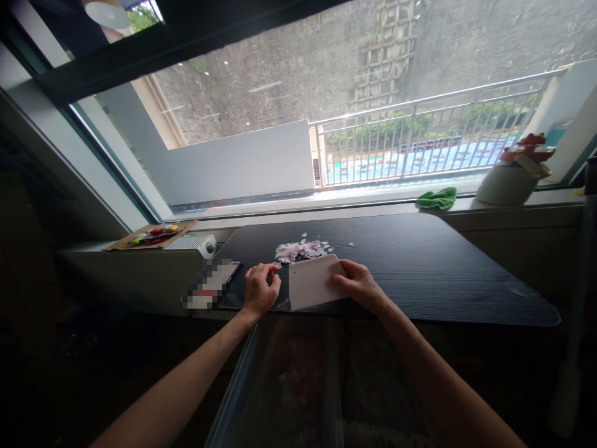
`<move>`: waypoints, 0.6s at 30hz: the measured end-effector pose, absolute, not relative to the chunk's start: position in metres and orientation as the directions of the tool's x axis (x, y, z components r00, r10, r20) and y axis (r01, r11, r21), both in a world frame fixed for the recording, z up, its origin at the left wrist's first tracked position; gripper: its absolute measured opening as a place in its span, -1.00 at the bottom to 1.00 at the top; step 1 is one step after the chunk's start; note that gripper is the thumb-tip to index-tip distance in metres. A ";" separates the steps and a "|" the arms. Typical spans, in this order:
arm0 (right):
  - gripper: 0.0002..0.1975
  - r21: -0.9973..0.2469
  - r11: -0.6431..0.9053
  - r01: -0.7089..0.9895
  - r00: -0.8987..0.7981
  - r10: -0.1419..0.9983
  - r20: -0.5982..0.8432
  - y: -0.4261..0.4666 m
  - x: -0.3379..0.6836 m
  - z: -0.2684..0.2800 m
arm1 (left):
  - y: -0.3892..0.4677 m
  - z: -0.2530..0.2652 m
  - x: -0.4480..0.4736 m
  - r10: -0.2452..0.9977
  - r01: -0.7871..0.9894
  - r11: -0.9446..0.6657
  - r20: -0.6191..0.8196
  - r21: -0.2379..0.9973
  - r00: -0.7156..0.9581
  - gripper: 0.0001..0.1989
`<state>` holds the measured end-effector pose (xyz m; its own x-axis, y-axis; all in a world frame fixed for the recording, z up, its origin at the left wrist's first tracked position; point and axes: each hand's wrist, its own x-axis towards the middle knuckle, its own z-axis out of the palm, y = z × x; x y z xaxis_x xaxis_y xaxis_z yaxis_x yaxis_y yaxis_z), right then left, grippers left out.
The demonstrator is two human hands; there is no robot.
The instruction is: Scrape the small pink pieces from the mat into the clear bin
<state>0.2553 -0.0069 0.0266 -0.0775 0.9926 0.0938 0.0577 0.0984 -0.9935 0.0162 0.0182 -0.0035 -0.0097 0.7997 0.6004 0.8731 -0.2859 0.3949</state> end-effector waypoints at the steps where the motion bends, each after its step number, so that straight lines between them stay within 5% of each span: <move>1: -0.67 -0.994 0.096 0.051 -0.082 0.992 0.092 -0.007 0.255 0.027 | 0.018 -0.003 0.016 0.800 0.874 -0.286 0.600 0.394 -0.009 -0.85; 18: -0.67 -0.984 0.163 0.064 -0.036 0.986 0.161 -0.006 0.255 0.022 | 0.016 -0.001 0.016 0.812 0.872 -0.277 0.584 0.404 -0.013 -0.84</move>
<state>0.2553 -0.0058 0.0218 -0.0356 0.9863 0.1614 0.0639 0.1634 -0.9845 0.0165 0.0164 -0.0007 -0.0129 0.8118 0.5838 0.8716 -0.2770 0.4044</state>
